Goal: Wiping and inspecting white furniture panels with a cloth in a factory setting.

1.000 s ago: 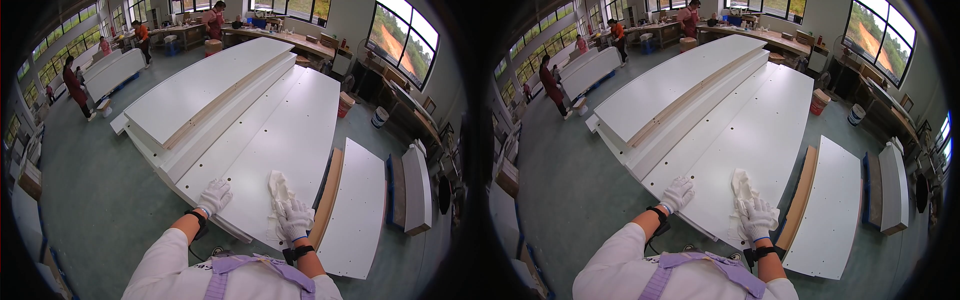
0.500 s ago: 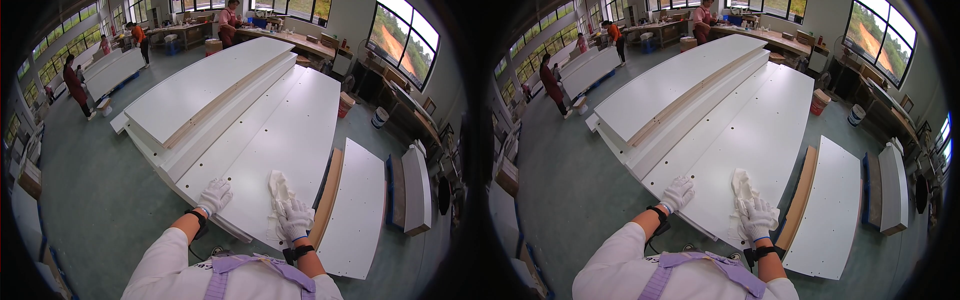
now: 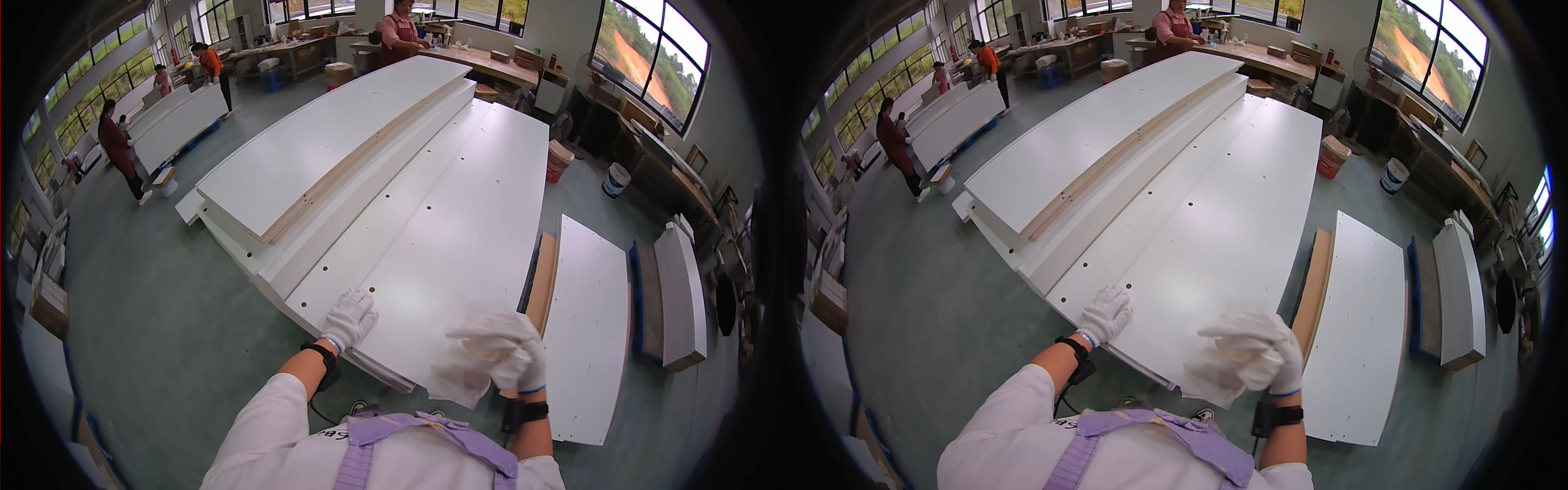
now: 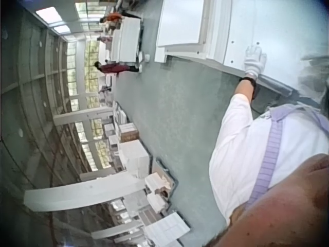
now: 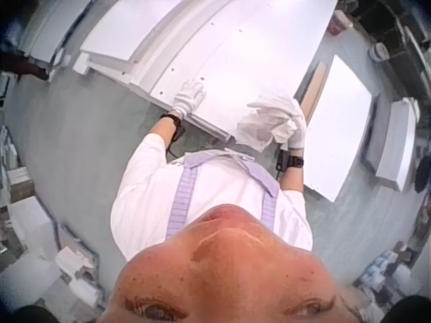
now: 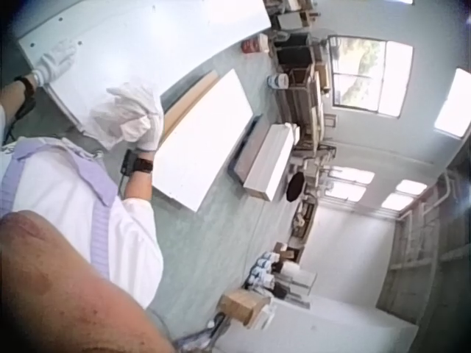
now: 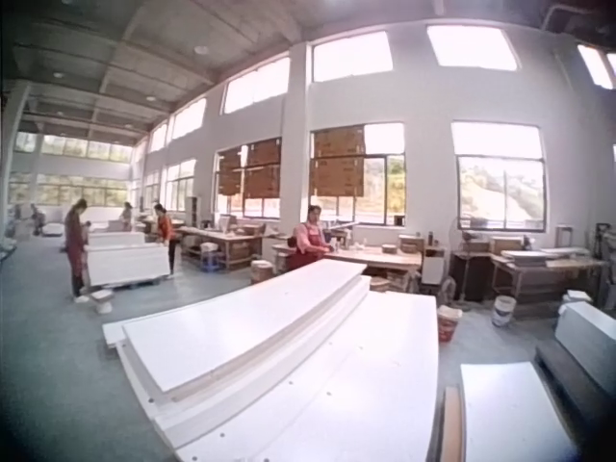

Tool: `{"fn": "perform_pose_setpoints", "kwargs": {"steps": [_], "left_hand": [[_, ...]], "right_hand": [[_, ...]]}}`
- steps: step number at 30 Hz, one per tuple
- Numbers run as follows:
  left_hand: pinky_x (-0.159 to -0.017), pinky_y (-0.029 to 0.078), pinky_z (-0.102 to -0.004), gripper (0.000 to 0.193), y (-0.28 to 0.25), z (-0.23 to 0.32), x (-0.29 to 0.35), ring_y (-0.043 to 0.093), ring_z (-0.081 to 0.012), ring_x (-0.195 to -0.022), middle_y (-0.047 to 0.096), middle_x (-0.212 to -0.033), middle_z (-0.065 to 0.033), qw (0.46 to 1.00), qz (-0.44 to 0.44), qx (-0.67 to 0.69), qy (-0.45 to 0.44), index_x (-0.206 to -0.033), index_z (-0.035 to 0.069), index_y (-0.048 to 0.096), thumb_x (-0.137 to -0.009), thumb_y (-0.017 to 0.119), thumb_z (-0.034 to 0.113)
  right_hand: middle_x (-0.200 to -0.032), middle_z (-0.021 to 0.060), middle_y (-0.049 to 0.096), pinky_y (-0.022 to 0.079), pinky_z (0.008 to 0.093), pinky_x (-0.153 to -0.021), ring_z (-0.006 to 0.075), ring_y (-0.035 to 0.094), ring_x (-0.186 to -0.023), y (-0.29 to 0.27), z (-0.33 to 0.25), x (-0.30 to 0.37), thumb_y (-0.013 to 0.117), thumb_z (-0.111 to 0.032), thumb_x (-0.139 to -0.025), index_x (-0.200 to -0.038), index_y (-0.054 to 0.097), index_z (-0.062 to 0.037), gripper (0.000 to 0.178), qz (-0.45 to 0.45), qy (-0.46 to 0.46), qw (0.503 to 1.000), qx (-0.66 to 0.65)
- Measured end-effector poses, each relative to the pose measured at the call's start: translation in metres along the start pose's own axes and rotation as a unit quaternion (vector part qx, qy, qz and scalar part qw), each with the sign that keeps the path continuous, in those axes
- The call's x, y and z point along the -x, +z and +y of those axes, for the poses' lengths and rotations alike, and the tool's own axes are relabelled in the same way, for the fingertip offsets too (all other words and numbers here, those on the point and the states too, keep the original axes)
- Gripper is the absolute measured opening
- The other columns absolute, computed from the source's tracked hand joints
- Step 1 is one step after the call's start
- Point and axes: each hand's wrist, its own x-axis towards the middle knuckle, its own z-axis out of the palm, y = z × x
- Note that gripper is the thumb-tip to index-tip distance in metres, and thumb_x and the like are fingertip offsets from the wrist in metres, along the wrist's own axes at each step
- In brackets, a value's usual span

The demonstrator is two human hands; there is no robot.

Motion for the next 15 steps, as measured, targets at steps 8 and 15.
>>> {"fn": "perform_pose_setpoints", "kwargs": {"steps": [8, 15], "left_hand": [[-0.095, 0.045, -0.0507, 0.045, -0.014, 0.024, -0.002, 0.059, -0.0383, -0.106, 0.062, -0.117, -0.0191, 0.981, 0.026, -0.097, -0.166, -0.127, 0.007, 0.054, -0.095, 0.053, 0.039], [-0.087, 0.048, -0.0531, 0.039, -0.021, 0.036, -0.02, 0.06, -0.0406, -0.099, 0.063, -0.109, -0.0196, 0.962, -0.066, -0.074, -0.255, -0.11, 0.009, 0.059, -0.091, 0.056, 0.044]], "right_hand": [[-0.108, 0.0051, 0.069, 0.052, 0.0285, -0.086, 0.0162, 0.065, -0.099, -0.047, -0.029, 0.101, 0.056, -0.028, -0.101, -0.116, 0.066, -0.003, 0.031, -0.053, 0.277, 0.941, 0.187], [-0.096, 0.0046, 0.069, 0.056, 0.0303, -0.073, 0.0149, 0.067, -0.083, -0.027, 0.068, 0.101, 0.055, -0.037, -0.103, -0.107, 0.066, -0.0069, 0.032, -0.021, 0.483, 0.875, 0.025]]}}
